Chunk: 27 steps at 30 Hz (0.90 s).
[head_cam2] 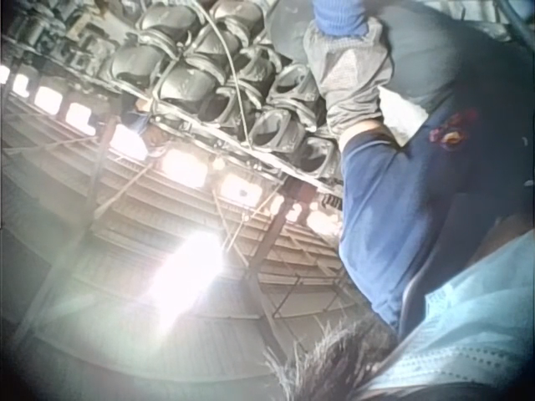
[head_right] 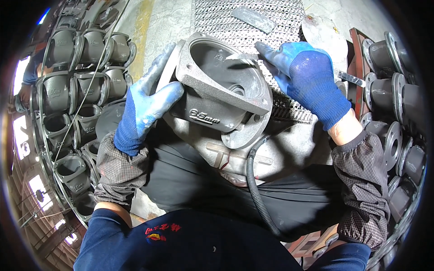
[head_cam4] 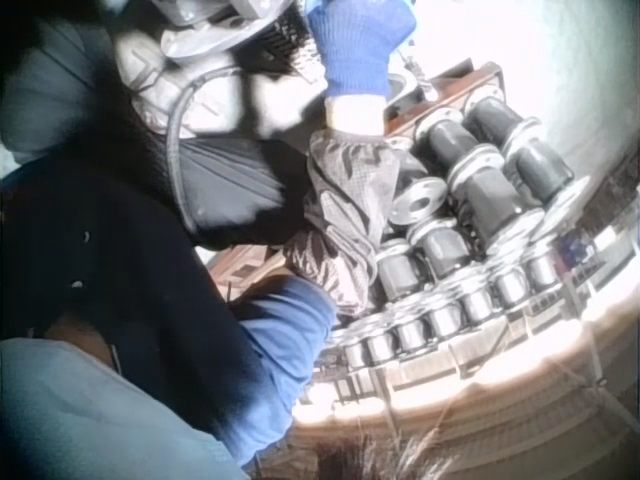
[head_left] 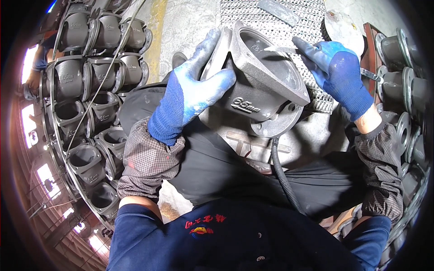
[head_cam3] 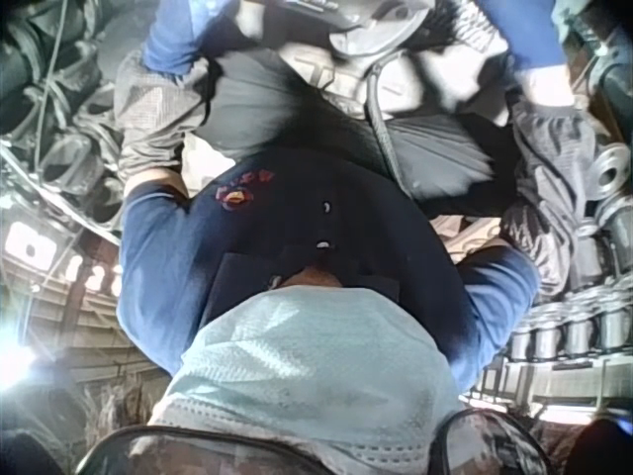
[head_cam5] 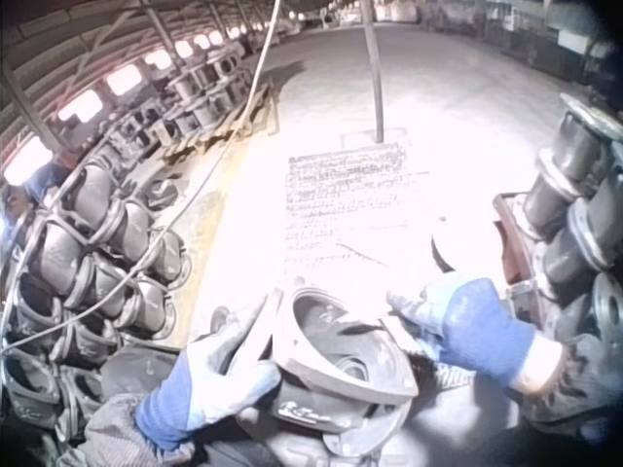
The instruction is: The person holds a metal part and uses a rotary grinding tool to smooth various internal and external surfaces. The person turns the part over several times to reach different areas with the tool.
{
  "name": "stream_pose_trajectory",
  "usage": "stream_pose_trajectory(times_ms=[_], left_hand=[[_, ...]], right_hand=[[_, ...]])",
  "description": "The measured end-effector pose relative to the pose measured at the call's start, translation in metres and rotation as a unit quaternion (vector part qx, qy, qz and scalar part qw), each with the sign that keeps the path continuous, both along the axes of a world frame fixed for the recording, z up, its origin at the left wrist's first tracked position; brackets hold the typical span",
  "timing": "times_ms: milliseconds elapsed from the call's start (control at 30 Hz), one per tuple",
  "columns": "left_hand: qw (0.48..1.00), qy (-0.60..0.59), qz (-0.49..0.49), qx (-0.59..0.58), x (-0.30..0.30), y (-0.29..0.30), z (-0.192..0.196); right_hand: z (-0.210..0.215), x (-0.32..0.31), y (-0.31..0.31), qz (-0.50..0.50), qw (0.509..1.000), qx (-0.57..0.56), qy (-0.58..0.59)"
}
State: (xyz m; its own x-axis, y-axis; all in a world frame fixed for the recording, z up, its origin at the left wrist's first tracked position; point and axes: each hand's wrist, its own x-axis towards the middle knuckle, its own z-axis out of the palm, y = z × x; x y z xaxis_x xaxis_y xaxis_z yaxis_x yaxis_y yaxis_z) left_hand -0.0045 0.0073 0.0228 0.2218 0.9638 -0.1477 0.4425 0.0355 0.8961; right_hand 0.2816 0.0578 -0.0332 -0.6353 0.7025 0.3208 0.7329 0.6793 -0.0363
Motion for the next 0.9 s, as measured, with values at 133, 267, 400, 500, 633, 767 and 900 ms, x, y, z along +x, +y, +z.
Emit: stream_pose_trajectory(times_ms=[133, 267, 400, 500, 633, 767, 900], left_hand=[[1.000, -0.012, 0.008, -0.025, 0.000, 0.000, 0.000], [1.000, -0.013, 0.001, -0.004, 0.001, 0.000, 0.000], [0.999, -0.027, 0.010, -0.029, 0.001, 0.000, 0.001], [0.999, -0.024, 0.015, -0.037, 0.002, -0.001, 0.003], [0.999, -0.010, 0.019, -0.038, 0.002, 0.000, 0.002], [1.000, -0.007, 0.006, -0.019, 0.001, 0.000, -0.001], [0.999, -0.024, 0.011, -0.025, 0.004, -0.001, 0.002]], right_hand=[[-0.010, 0.000, 0.005, -0.018, 0.999, -0.017, -0.035], [-0.008, -0.003, 0.006, -0.027, 0.996, -0.030, -0.076], [-0.010, -0.002, 0.007, 0.001, 0.999, -0.001, -0.039], [-0.009, -0.007, 0.007, -0.016, 0.997, -0.009, -0.079], [-0.013, -0.006, 0.007, -0.022, 0.995, 0.005, -0.095], [-0.014, -0.002, 0.006, 0.001, 0.998, 0.031, -0.056], [-0.014, -0.003, 0.006, -0.002, 0.998, 0.032, -0.054]])
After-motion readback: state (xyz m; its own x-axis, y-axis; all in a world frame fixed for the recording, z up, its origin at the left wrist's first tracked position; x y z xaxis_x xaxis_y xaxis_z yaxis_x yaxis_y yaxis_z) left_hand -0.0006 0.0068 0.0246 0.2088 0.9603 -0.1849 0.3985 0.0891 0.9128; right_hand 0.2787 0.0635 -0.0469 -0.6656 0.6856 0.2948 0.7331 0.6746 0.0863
